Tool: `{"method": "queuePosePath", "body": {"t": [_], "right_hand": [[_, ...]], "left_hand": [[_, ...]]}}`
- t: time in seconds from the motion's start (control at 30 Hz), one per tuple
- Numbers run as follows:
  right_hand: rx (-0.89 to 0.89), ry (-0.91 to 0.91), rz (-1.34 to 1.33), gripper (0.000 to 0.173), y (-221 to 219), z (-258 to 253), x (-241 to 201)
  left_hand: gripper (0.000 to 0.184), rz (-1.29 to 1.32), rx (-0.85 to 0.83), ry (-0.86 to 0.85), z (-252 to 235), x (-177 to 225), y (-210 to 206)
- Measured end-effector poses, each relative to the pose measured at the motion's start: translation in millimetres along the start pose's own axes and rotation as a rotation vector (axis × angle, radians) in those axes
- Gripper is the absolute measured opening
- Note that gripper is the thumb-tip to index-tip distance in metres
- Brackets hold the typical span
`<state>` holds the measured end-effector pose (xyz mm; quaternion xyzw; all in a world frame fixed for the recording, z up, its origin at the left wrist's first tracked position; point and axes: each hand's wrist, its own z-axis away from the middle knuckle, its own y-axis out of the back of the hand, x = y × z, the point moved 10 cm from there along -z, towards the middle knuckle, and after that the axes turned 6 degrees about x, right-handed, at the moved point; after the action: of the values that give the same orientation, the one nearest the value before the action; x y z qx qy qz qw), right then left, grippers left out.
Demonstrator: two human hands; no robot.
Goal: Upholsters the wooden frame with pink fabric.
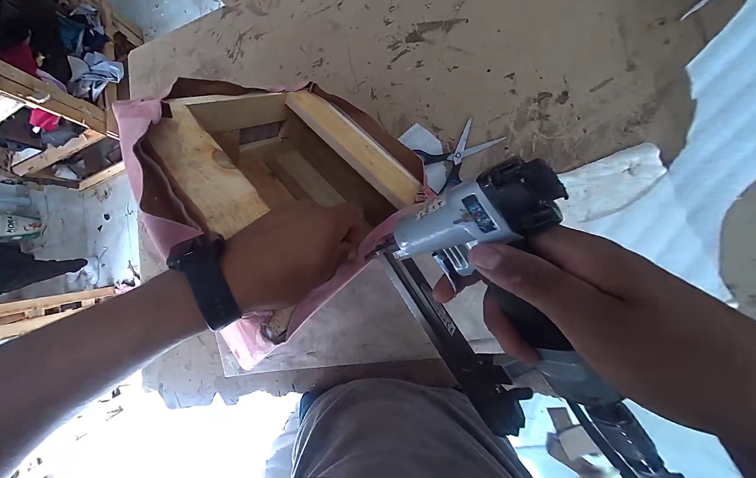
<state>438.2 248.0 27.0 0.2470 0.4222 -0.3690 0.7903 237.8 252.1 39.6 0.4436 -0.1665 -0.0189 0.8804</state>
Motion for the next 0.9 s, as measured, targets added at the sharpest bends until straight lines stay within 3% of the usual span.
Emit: {"method": "queuePosePath", "body": {"t": [0.9], "right_hand": [[-0.034, 0.041, -0.015, 0.038, -41.7, 30.0, -34.1]], "left_hand": [[0.014, -0.005, -0.003, -0.001, -1.7, 2.0, 3.7]]}}
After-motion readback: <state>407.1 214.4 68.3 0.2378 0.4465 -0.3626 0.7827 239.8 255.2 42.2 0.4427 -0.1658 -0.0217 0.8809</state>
